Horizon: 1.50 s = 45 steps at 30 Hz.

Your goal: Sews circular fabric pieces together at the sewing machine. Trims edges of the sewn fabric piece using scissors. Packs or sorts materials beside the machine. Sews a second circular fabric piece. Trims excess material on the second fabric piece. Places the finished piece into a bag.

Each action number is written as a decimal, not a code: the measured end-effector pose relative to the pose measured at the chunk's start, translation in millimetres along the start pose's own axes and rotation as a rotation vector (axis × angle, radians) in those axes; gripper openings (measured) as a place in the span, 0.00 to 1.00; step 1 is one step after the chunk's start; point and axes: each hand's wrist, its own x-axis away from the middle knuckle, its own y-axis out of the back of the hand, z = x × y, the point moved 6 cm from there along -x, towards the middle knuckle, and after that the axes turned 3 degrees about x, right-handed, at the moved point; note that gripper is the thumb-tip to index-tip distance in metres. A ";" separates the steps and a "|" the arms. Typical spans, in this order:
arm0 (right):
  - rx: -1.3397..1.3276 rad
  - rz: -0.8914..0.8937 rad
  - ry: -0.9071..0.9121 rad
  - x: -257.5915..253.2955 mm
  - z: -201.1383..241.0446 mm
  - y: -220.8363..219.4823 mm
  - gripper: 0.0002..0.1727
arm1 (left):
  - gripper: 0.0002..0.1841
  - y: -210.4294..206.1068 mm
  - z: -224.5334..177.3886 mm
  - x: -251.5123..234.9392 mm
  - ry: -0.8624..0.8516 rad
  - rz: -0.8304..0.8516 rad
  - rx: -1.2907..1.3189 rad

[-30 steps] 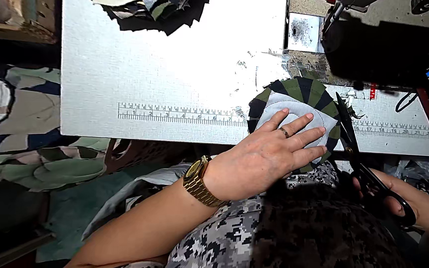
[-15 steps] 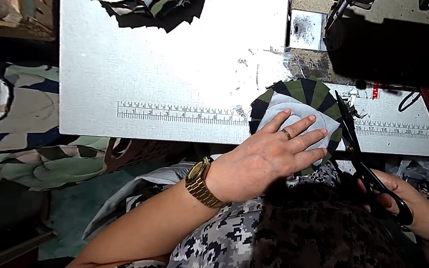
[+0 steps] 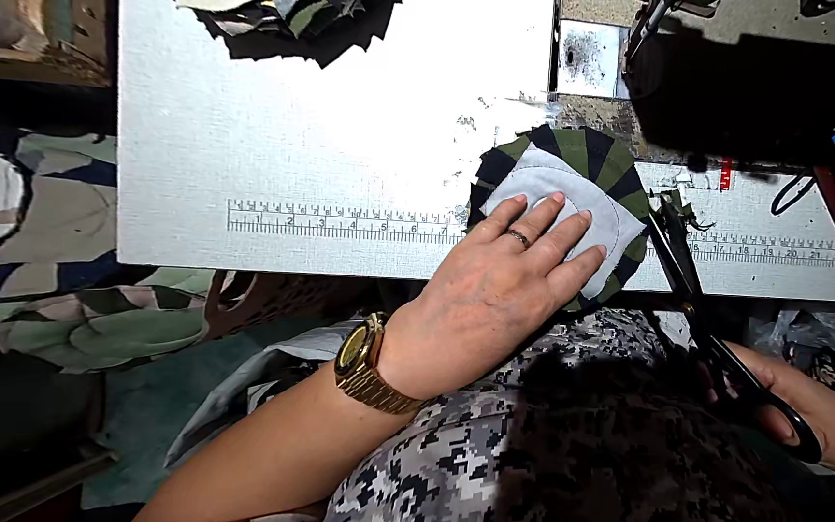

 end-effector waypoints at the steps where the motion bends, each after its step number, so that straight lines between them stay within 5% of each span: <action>1: -0.001 0.009 0.003 0.9 0.3 -0.3 0.38 | 0.23 1.1 2.4 1.1 0.013 -0.006 0.023; 16: -0.014 -0.034 0.017 -20.5 9.6 1.1 0.35 | 0.21 -6.4 0.3 16.1 -0.112 -0.069 0.183; 32: -0.118 -0.284 -0.044 -15.4 12.6 -4.5 0.15 | 0.21 -5.8 6.5 11.4 -0.102 -0.027 0.056; 39: 0.013 -0.021 -0.034 -6.5 1.5 0.4 0.38 | 0.21 -8.1 0.2 11.0 -0.015 -0.047 -0.014; 45: -0.015 0.002 -0.032 -5.6 3.1 0.5 0.37 | 0.21 -7.7 5.6 17.2 -0.024 -0.064 0.096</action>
